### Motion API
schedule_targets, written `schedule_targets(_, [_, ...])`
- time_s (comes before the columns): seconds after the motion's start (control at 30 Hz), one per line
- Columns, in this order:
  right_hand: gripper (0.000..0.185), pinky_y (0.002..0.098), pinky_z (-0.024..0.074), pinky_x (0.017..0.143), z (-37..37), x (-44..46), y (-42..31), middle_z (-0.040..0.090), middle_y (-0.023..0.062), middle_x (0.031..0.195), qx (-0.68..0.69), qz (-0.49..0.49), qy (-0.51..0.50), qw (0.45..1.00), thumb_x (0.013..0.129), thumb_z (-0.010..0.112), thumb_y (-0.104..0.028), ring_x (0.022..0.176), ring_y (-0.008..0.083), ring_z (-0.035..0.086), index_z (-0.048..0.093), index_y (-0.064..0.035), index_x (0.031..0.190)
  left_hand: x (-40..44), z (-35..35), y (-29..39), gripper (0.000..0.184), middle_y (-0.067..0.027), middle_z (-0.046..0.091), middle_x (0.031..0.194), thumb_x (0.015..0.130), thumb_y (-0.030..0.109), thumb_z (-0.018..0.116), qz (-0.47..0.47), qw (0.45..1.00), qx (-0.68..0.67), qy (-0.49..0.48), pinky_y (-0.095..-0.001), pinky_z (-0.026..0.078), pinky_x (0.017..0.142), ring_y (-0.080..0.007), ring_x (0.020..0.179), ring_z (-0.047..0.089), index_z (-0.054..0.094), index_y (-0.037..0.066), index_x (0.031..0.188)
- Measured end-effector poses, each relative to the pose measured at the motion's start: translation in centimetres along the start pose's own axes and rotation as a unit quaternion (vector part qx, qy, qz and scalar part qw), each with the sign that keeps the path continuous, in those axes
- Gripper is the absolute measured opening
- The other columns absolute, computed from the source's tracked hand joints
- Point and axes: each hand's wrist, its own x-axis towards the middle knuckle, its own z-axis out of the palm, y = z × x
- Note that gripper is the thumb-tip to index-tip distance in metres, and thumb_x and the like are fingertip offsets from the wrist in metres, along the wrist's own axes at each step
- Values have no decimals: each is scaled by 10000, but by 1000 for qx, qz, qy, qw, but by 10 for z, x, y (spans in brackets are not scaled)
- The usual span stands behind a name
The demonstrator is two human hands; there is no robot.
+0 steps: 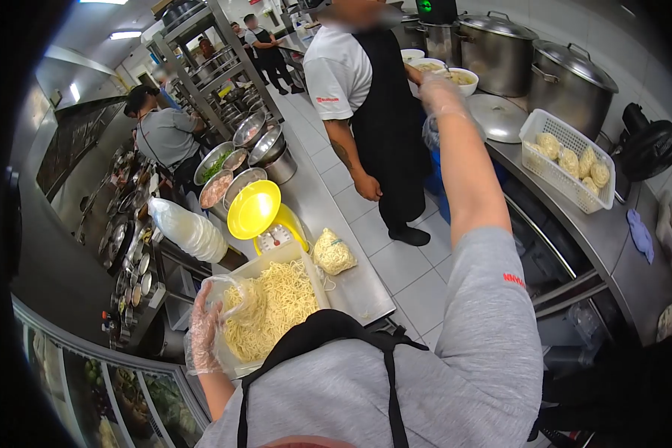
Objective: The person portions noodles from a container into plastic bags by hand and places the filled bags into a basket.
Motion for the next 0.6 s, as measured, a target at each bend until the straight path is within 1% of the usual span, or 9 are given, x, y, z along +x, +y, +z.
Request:
schedule_targets(0.07, [393,415,459,882,-6,-28,-42,631,148,1070,-25,-131,27,991,817,552,-324,1014,304,593,579,-135,1160,7,-1,-20,642,-102,420,1360,714,-84,497,112,974,197,18,-259,422,905,-184,1166,470,416,32,1341])
schedule_targets(0.13, [412,391,464,874,-4,-77,-93,617,132,1106,111,-207,-125,964,806,570,-324,1037,255,587,572,-140,1175,4,4,-21,650,-110,419,1359,710,-92,489,49,991,123,18,-271,396,943,-193,1177,463,411,29,1343])
schedule_targets(0.2, [501,383,447,913,-25,-146,-145,597,128,1142,153,-307,-277,897,804,638,-284,1046,262,575,505,-124,1259,2,13,-12,657,-119,417,1358,705,-99,482,-11,999,47,17,-283,370,981,-202,1188,456,406,25,1346])
schedule_targets(0.23, [526,383,432,937,23,-144,-167,580,135,1153,209,-483,-279,803,784,679,-274,1056,276,560,499,-117,1253,-3,21,-1,663,-123,420,1354,699,-104,474,-1,1000,-9,11,-282,369,982,-203,1188,456,400,20,1347])
schedule_targets(0.33, [469,402,423,950,34,-231,-225,559,125,1172,349,-617,-170,685,787,650,-206,1103,279,525,517,-124,1229,-15,37,30,677,-126,428,1343,686,-110,459,9,995,-99,1,-281,376,976,-202,1183,461,390,11,1349])
schedule_targets(0.43, [350,403,454,894,65,-280,-280,569,115,1146,241,-575,-207,754,817,602,-193,1047,298,556,556,-141,1160,-12,34,29,683,-116,441,1331,679,-112,448,31,993,-116,-1,-265,409,928,-187,1150,483,389,9,1348])
schedule_targets(0.5, [220,397,488,804,135,-288,-307,622,97,1011,149,-606,-128,771,792,592,-178,934,306,605,623,-137,1006,-12,27,25,684,-108,448,1325,677,-111,446,56,994,-99,3,-249,434,886,-173,1122,500,392,11,1348])
schedule_targets(0.53, [220,397,488,804,122,-283,-307,622,97,1011,149,-610,-125,768,792,592,-178,934,306,605,623,-137,1006,-12,23,26,682,-96,454,1322,678,-110,445,28,998,-63,-3,-229,446,824,-147,1048,523,396,11,1347])
schedule_targets(0.6, [138,401,493,719,78,-263,-299,640,102,849,67,-650,-179,736,728,616,-161,813,308,624,645,-96,846,-9,14,19,680,-83,460,1319,678,-109,444,-3,1000,-29,-4,-209,458,761,-120,973,546,400,12,1345])
